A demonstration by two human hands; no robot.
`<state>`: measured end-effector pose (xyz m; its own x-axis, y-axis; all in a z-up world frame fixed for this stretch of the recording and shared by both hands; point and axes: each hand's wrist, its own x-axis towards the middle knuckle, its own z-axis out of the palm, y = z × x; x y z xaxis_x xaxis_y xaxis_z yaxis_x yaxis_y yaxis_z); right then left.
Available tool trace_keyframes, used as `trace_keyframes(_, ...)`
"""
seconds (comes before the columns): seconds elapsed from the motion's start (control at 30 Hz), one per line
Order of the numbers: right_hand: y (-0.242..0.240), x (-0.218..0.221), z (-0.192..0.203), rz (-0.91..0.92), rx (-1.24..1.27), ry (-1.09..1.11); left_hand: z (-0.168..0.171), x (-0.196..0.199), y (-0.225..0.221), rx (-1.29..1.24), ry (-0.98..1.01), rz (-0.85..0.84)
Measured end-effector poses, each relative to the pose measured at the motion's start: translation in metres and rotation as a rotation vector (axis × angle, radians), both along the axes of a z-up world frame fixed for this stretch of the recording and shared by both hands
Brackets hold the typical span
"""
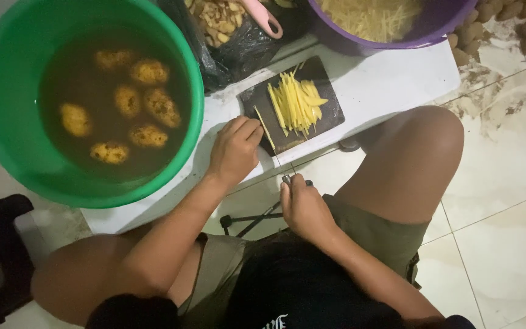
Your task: Julienning peeled potatoes into thin strips using a knife on a cutting board.
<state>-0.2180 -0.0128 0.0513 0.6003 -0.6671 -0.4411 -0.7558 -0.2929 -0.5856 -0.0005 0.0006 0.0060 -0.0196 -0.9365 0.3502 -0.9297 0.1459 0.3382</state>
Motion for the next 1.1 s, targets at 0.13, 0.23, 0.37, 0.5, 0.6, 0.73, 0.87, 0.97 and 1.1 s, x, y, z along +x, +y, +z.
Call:
trace_keyframes(0.13,0.001,-0.009,-0.012,0.01,-0.007,0.001,0.0,0.0,0.0,0.007,-0.036,-0.009)
trace_keyframes(0.23,0.006,-0.017,-0.005,-0.022,0.022,0.029,0.005,0.002,-0.002,-0.011,-0.035,-0.043)
trace_keyframes(0.37,0.009,-0.028,0.001,-0.106,0.058,0.022,0.018,-0.001,-0.001,-0.007,-0.053,-0.013)
trace_keyframes(0.5,0.005,-0.029,-0.005,-0.148,0.032,-0.02,0.006,0.001,-0.002,-0.1,0.008,-0.025)
trace_keyframes(0.6,0.008,-0.026,-0.012,-0.121,0.033,-0.026,0.003,0.001,0.003,-0.116,0.007,-0.003)
trace_keyframes(0.73,0.011,-0.02,-0.008,-0.089,0.019,-0.013,0.003,0.001,0.002,-0.117,-0.017,0.006)
trace_keyframes(0.87,0.011,-0.018,-0.004,-0.092,0.071,-0.063,0.014,0.0,0.003,-0.102,-0.017,-0.008)
trace_keyframes(0.97,0.013,-0.017,-0.009,-0.076,0.068,-0.076,0.005,0.0,0.002,-0.1,-0.018,-0.013)
trace_keyframes(1.1,0.01,-0.016,-0.009,-0.073,0.078,-0.081,-0.002,0.0,0.001,-0.134,-0.018,-0.001)
